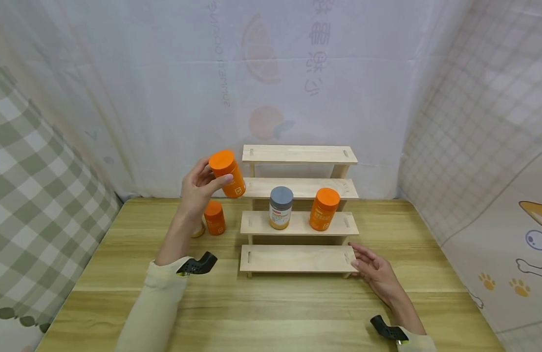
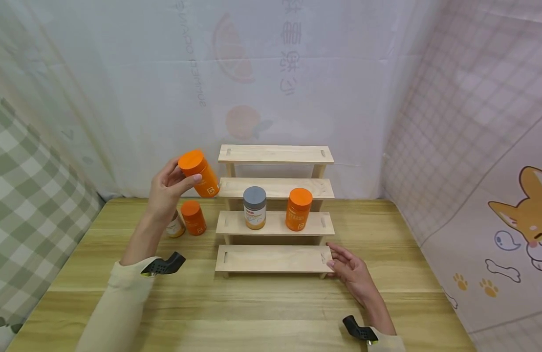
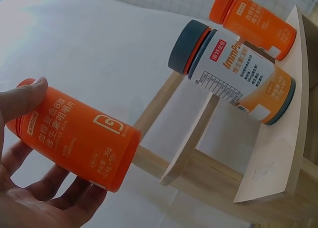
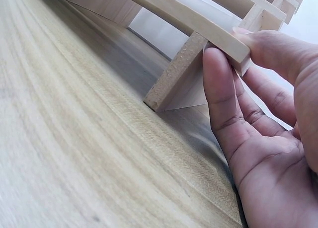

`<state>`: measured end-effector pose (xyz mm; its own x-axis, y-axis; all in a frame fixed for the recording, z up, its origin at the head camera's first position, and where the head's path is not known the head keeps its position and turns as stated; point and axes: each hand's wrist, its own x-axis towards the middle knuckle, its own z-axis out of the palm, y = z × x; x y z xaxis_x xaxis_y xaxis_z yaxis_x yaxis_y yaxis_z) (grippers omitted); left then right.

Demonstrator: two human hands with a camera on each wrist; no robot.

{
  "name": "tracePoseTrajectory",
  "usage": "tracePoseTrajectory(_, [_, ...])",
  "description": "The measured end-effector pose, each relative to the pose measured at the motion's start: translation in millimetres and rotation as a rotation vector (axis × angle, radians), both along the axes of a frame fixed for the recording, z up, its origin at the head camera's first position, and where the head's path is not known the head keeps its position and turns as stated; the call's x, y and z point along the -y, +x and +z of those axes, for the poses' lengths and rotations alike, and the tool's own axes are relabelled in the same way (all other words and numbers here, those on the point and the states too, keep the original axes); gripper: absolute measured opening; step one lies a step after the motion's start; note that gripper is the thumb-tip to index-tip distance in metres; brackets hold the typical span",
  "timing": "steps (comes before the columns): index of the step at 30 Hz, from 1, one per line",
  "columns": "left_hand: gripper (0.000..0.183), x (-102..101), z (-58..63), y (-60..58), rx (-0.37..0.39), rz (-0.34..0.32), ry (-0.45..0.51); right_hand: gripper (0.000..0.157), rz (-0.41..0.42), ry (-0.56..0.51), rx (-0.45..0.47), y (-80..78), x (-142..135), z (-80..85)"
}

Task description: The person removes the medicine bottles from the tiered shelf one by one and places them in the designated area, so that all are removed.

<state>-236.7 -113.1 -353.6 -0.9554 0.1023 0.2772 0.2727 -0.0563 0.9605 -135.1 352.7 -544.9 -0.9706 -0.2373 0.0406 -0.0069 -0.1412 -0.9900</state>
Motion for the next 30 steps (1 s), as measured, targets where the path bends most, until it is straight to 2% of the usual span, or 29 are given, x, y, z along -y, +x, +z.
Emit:
tracePoseTrajectory(6, [0.048,9.3,-5.3,0.9,-0.020,0.011,0.039,0.055,-0.007,0.005,0.005,0.2,0.4,0.7])
tracePoseTrajectory(18, [0.047,29.9,-11.9,4.6,-0.018,0.078,0.040,0.053,0.015,-0.031,-0.029,0.8,0.6,1.9])
tracePoseTrajectory(30, [0.045,55.2,-21.9,7.2,-0.021,0.113,0.046,0.052,-0.017,0.009,0.002,1.0,0.3,0.9])
